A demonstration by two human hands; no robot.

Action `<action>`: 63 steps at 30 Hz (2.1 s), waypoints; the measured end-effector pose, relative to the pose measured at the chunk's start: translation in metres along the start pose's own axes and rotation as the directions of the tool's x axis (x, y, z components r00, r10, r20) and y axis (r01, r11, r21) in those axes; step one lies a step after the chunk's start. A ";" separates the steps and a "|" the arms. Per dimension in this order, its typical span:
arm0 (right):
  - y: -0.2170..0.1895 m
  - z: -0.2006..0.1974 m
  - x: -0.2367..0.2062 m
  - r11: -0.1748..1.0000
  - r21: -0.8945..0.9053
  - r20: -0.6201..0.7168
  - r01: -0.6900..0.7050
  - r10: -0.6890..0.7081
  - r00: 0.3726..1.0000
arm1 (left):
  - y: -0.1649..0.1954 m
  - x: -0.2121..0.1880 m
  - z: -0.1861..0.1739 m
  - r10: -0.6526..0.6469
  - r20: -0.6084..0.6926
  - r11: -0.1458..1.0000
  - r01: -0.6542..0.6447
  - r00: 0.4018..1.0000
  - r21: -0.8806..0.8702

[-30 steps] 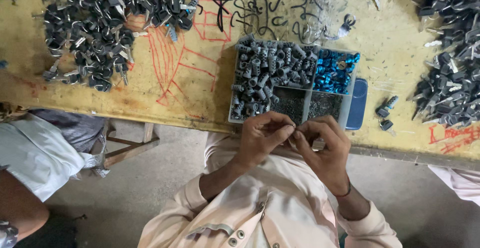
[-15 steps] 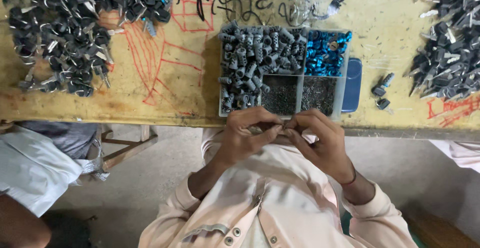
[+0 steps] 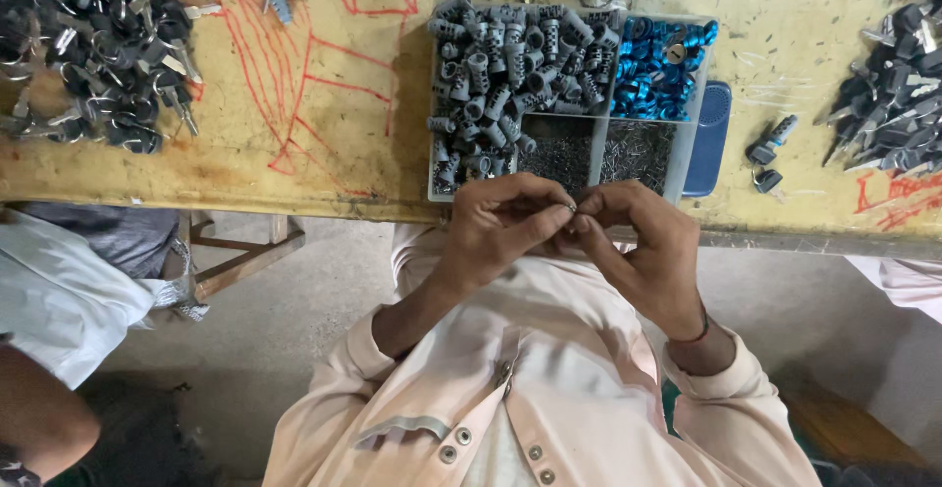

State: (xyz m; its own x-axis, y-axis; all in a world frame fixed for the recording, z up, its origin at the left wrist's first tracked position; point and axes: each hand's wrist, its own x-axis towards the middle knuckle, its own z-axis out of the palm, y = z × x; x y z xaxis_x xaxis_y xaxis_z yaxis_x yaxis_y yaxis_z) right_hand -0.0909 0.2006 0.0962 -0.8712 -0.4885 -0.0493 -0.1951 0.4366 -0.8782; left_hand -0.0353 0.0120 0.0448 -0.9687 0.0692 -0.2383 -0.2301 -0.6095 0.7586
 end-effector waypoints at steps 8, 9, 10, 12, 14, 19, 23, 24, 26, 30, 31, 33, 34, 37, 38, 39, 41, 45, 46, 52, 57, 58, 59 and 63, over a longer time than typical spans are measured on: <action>0.007 0.001 0.003 0.994 -0.077 0.010 0.082 -0.082 0.997 | 0.019 -0.001 0.005 0.241 0.011 0.873 -0.221 0.971 0.434; 0.009 0.002 0.003 0.990 -0.090 0.007 0.106 -0.105 0.994 | 0.019 -0.001 0.006 0.275 0.011 0.829 -0.243 0.961 0.504; 0.011 0.003 0.004 0.987 -0.102 0.003 0.127 -0.127 0.992 | 0.019 -0.002 0.005 0.237 -0.007 0.856 -0.206 0.971 0.474; 0.014 0.003 0.005 0.958 -0.153 0.002 0.241 -0.244 0.970 | 0.016 -0.001 0.003 0.161 -0.031 0.901 -0.134 0.987 0.412; 0.017 0.003 0.005 0.880 -0.227 0.023 0.418 -0.424 0.905 | 0.012 0.005 -0.004 -0.014 0.016 0.989 0.011 1.000 0.148; 0.029 0.002 0.002 0.934 -0.005 0.107 0.356 -0.354 0.929 | 0.003 0.003 -0.019 -0.045 0.114 0.994 0.033 0.992 0.109; 0.029 -0.006 0.004 0.951 0.128 0.173 0.281 -0.301 0.938 | -0.003 -0.002 -0.021 -0.064 0.111 0.997 0.057 0.992 0.060; 0.027 -0.008 0.008 0.956 0.260 0.202 0.135 -0.190 0.961 | -0.004 -0.003 -0.020 -0.070 0.094 0.996 0.065 0.993 0.058; 0.019 -0.015 0.022 0.858 0.486 0.298 -0.163 0.013 0.955 | -0.005 -0.005 -0.021 -0.074 0.089 0.997 0.076 0.993 -0.018; 0.008 -0.018 0.073 0.924 -0.372 -0.187 0.089 -0.169 0.968 | -0.005 -0.004 -0.020 -0.087 0.083 0.994 0.092 0.993 -0.063; 0.009 -0.017 0.088 0.876 -0.448 -0.162 0.180 -0.277 0.947 | -0.005 -0.004 -0.019 -0.106 0.093 0.991 0.113 0.990 -0.078; 0.014 -0.017 0.109 0.793 -0.548 -0.106 0.266 -0.381 0.918 | -0.004 -0.005 -0.018 -0.146 0.114 0.981 0.158 0.983 -0.115; 0.018 -0.017 0.116 0.769 -0.577 -0.077 0.273 -0.384 0.920 | -0.004 -0.005 -0.017 -0.123 0.144 0.982 0.141 0.982 -0.122; 0.028 -0.025 0.120 0.827 -0.474 -0.001 0.304 -0.345 0.938 | -0.002 -0.006 -0.018 -0.070 0.210 0.986 0.100 0.975 -0.136; 0.031 -0.029 0.117 0.864 -0.400 0.029 0.307 -0.323 0.946 | -0.001 -0.005 -0.018 -0.072 0.214 0.985 0.102 0.974 -0.136; 0.033 -0.031 0.114 0.867 -0.406 0.016 0.288 -0.308 0.951 | -0.001 -0.004 -0.019 -0.075 0.217 0.985 0.106 0.973 -0.134; 0.033 -0.035 0.107 0.875 -0.418 -0.014 0.243 -0.274 0.962 | -0.001 0.001 -0.019 -0.107 0.215 0.979 0.141 0.971 -0.148; 0.026 -0.036 0.102 0.790 -0.540 0.090 0.289 -0.287 0.954 | -0.006 0.006 -0.015 -0.145 0.249 0.977 0.178 0.958 -0.114; 0.025 -0.036 0.103 0.770 -0.570 0.112 0.288 -0.274 0.955 | -0.006 0.006 -0.014 -0.151 0.261 0.979 0.182 0.954 -0.097; 0.027 -0.044 0.106 0.687 -0.625 0.191 0.370 -0.326 0.926 | -0.007 0.004 -0.015 -0.156 0.243 0.980 0.182 0.957 -0.086; 0.022 -0.044 0.073 0.994 0.105 0.105 0.004 -0.015 0.994 | -0.003 0.004 -0.013 -0.092 0.206 0.986 0.118 0.974 -0.118; 0.020 -0.040 0.061 0.919 0.353 0.180 -0.178 0.120 0.976 | -0.001 0.004 -0.012 -0.086 0.189 0.986 0.110 0.978 -0.123; 0.018 -0.036 0.050 0.979 0.204 0.212 -0.019 -0.025 0.977 | 0.000 0.006 -0.011 -0.081 0.177 0.987 0.104 0.981 -0.124; 0.013 -0.016 0.018 0.964 -0.172 0.106 0.203 -0.187 0.977 | 0.004 0.012 -0.006 -0.121 0.091 0.988 0.129 0.988 -0.087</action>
State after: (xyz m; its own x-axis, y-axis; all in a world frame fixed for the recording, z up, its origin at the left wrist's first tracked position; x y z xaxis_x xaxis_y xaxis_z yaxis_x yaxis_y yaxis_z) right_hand -0.1163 0.2093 0.0913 -0.7668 -0.6386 0.0656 -0.4425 0.4518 -0.7746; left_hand -0.0478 0.0061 0.0412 -0.9381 0.2144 -0.2721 -0.3444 -0.6620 0.6657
